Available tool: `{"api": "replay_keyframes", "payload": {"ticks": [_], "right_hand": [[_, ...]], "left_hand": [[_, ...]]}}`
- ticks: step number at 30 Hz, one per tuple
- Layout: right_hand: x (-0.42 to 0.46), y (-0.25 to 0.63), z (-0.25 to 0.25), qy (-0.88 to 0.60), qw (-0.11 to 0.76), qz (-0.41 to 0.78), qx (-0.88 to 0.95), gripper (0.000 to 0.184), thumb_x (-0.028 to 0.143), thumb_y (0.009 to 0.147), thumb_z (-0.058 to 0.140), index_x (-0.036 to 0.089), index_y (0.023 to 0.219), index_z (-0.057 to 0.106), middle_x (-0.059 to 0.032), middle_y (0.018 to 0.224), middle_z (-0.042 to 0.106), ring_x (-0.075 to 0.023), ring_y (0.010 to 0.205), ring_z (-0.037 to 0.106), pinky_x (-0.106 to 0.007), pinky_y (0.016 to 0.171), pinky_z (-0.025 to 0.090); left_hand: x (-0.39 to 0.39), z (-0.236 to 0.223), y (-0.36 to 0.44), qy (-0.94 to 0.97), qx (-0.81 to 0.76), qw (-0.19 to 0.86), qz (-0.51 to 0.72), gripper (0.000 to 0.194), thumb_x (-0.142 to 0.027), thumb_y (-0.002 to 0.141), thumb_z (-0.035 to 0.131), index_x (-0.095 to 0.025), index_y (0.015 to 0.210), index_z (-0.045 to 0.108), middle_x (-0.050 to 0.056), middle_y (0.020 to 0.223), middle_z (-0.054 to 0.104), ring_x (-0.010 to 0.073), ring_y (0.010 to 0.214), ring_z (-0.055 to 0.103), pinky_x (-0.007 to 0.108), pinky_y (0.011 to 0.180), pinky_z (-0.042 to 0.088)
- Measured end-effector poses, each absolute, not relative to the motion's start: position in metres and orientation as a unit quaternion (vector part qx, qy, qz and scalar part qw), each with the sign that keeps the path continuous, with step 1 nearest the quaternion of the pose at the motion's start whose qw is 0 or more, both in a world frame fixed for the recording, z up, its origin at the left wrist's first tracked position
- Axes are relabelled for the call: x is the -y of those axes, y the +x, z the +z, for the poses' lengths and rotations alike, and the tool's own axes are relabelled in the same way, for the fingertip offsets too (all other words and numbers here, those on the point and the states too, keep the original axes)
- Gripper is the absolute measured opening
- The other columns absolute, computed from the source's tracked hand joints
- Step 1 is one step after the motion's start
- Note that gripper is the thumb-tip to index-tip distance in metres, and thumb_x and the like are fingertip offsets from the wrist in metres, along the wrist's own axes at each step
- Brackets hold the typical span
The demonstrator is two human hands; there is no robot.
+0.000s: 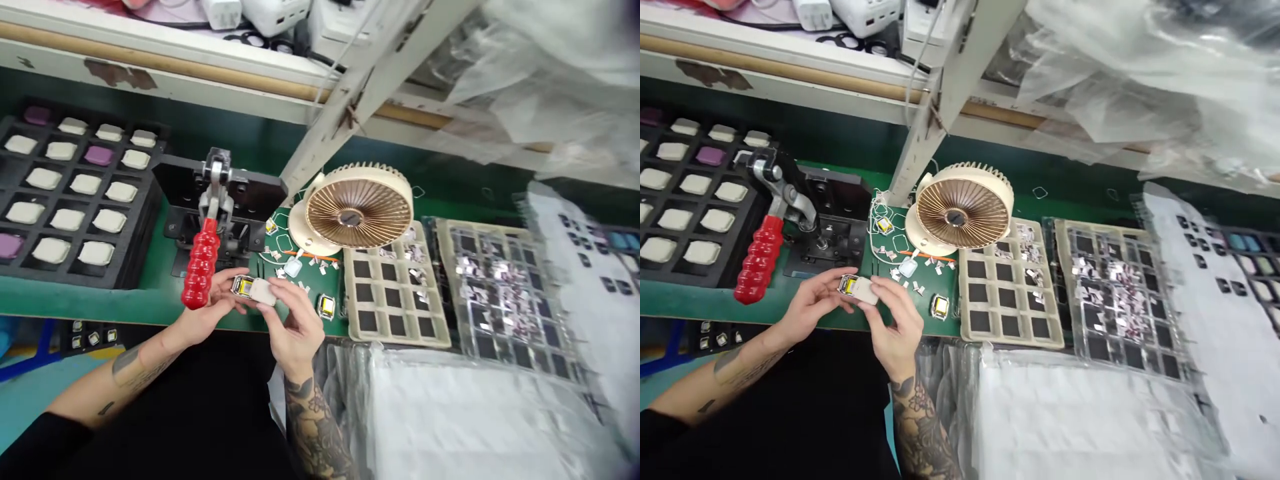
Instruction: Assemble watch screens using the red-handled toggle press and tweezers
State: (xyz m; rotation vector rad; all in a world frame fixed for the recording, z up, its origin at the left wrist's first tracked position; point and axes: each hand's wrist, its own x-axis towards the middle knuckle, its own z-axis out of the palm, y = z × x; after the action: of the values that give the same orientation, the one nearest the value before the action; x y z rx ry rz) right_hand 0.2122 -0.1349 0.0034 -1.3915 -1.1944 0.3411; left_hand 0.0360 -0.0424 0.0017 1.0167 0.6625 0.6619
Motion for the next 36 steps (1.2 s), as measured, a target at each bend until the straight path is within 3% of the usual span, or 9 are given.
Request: {"api": "replay_keyframes", "payload": {"ticks": [5,11,17,22,25,27,30,33,36], "right_hand": [[0.123,0.203,-0.001,-0.587,0.574,0.170,0.546,0.033,0.018,0.095,0.084,0.032,0.125,0.079,-0.0078,0.125,0.083,-0.0301,0.120,0.076,-0.061,0.111,0.061],[0.127,0.194,-0.006,-0.604,0.602,0.233,0.468,0.034,0.030,0.103,0.075,0.029,0.137,0.074,-0.0142,0.149,0.068,-0.0299,0.132,0.071,-0.054,0.110,0.063],[0.126,0.192,-0.002,-0.572,0.623,0.287,0.450,0.013,0.031,0.107,0.069,0.025,0.114,0.078,-0.0082,0.114,0.078,-0.0230,0.109,0.075,-0.040,0.095,0.065],[0.128,0.180,-0.001,-0.592,0.618,0.278,0.436,0.023,0.041,0.110,0.063,0.022,0.110,0.075,-0.0102,0.109,0.077,-0.0237,0.101,0.076,-0.039,0.087,0.066],[0.124,0.184,0.007,-0.626,0.561,0.257,0.477,0.022,0.038,0.111,0.061,0.023,0.109,0.076,-0.0088,0.108,0.078,-0.0234,0.100,0.077,-0.041,0.090,0.066],[0.116,0.193,0.019,-0.641,0.551,0.171,0.507,0.023,0.038,0.112,0.058,0.025,0.117,0.076,-0.0093,0.113,0.078,-0.0259,0.108,0.076,-0.047,0.096,0.066],[0.092,0.209,0.042,-0.631,0.567,0.024,0.530,0.041,0.059,0.108,0.060,0.027,0.130,0.073,-0.0139,0.132,0.073,-0.0360,0.130,0.071,-0.062,0.106,0.064],[0.053,0.217,0.064,-0.626,0.537,0.018,0.566,0.055,0.080,0.095,0.069,0.030,0.118,0.075,-0.0103,0.131,0.071,-0.0398,0.140,0.066,-0.066,0.110,0.061],[0.018,0.212,0.086,-0.584,0.506,0.061,0.631,0.056,0.085,0.094,0.067,0.031,0.106,0.075,-0.0051,0.115,0.072,-0.0352,0.131,0.072,-0.064,0.108,0.062]], "left_hand": [[0.048,0.012,0.035,0.464,-0.312,0.771,0.306,0.048,-0.035,0.104,0.074,-0.019,0.149,0.068,0.013,0.121,0.084,0.0243,0.094,0.082,0.039,0.089,0.069],[0.047,0.017,0.036,0.499,-0.338,0.729,0.326,0.035,-0.037,0.105,0.074,-0.019,0.135,0.075,0.012,0.119,0.085,0.0257,0.100,0.083,0.038,0.091,0.069],[0.045,0.013,0.030,0.610,-0.309,0.665,0.301,0.032,-0.033,0.108,0.069,-0.024,0.135,0.081,0.010,0.119,0.086,0.0235,0.091,0.084,0.039,0.092,0.071],[0.052,0.003,0.027,0.652,-0.326,0.576,0.369,0.025,-0.031,0.100,0.079,-0.024,0.122,0.087,0.012,0.120,0.087,0.0302,0.103,0.085,0.044,0.100,0.070],[0.053,0.002,0.027,0.555,-0.356,0.667,0.347,0.035,-0.040,0.101,0.080,-0.019,0.128,0.083,0.012,0.107,0.088,0.0291,0.089,0.086,0.042,0.086,0.072],[0.051,0.004,0.027,0.448,-0.363,0.746,0.334,0.045,-0.045,0.101,0.080,-0.016,0.136,0.078,0.013,0.105,0.088,0.0287,0.084,0.087,0.039,0.077,0.071],[0.048,0.006,0.020,0.337,-0.369,0.798,0.338,0.053,-0.045,0.096,0.086,-0.016,0.139,0.074,0.016,0.117,0.086,0.0320,0.096,0.088,0.037,0.079,0.070],[0.044,0.005,0.009,0.313,-0.360,0.805,0.352,0.055,-0.043,0.088,0.094,-0.014,0.132,0.076,0.017,0.114,0.086,0.0299,0.093,0.087,0.032,0.072,0.066],[0.042,0.002,0.000,0.307,-0.362,0.795,0.377,0.050,-0.039,0.080,0.100,-0.011,0.115,0.077,0.012,0.096,0.085,0.0203,0.073,0.080,0.025,0.059,0.057]]}}
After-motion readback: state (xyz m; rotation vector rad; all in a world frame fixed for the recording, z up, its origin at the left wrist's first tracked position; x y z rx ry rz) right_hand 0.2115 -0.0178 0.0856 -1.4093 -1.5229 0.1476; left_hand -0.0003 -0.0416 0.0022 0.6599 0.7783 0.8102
